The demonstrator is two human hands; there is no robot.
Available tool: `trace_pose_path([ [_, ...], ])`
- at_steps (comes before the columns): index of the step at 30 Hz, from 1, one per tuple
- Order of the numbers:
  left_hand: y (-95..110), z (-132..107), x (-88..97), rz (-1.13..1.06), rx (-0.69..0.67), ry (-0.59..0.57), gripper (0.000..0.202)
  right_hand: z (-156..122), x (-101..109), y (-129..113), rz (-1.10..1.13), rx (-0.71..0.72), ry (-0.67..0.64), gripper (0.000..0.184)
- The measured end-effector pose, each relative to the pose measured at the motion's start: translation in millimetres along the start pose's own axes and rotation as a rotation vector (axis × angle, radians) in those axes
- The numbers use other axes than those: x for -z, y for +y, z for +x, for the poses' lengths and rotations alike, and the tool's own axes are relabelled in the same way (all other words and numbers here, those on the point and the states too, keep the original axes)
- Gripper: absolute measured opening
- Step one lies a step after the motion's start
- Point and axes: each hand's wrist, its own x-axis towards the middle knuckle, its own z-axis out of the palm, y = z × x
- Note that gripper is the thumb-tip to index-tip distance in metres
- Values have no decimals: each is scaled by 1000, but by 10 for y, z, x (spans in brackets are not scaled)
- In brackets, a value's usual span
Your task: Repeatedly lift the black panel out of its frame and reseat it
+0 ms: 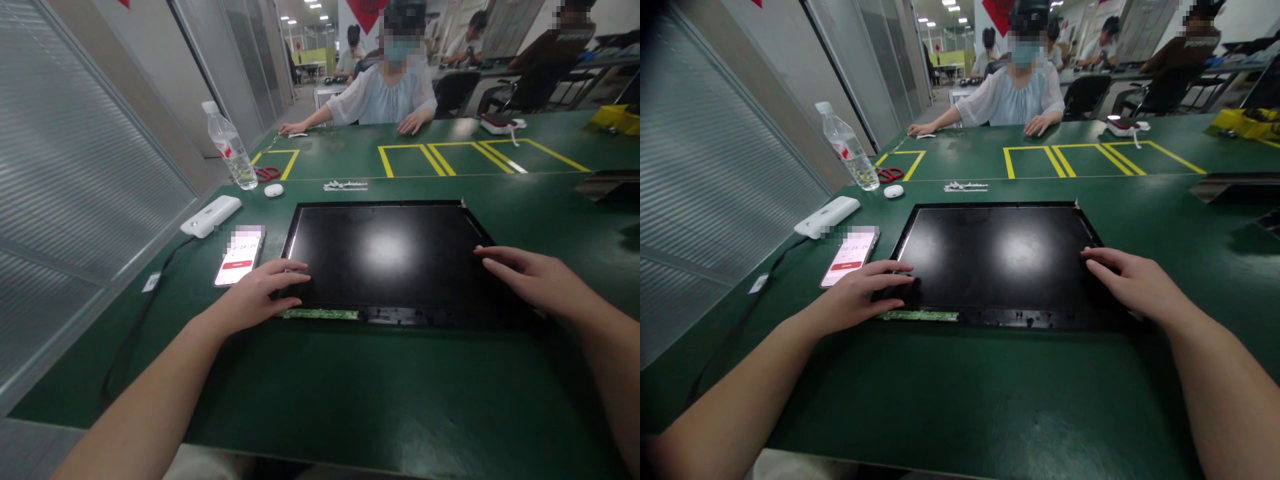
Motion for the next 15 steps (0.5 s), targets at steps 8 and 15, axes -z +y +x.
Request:
trace_pose_path([
  [8,12,3,6,0,-8,9,34,9,25,5,-21,-2,-51,60],
  [15,34,10,5,-17,-29,1,31,11,34,-5,-89,-3,-66,63],
])
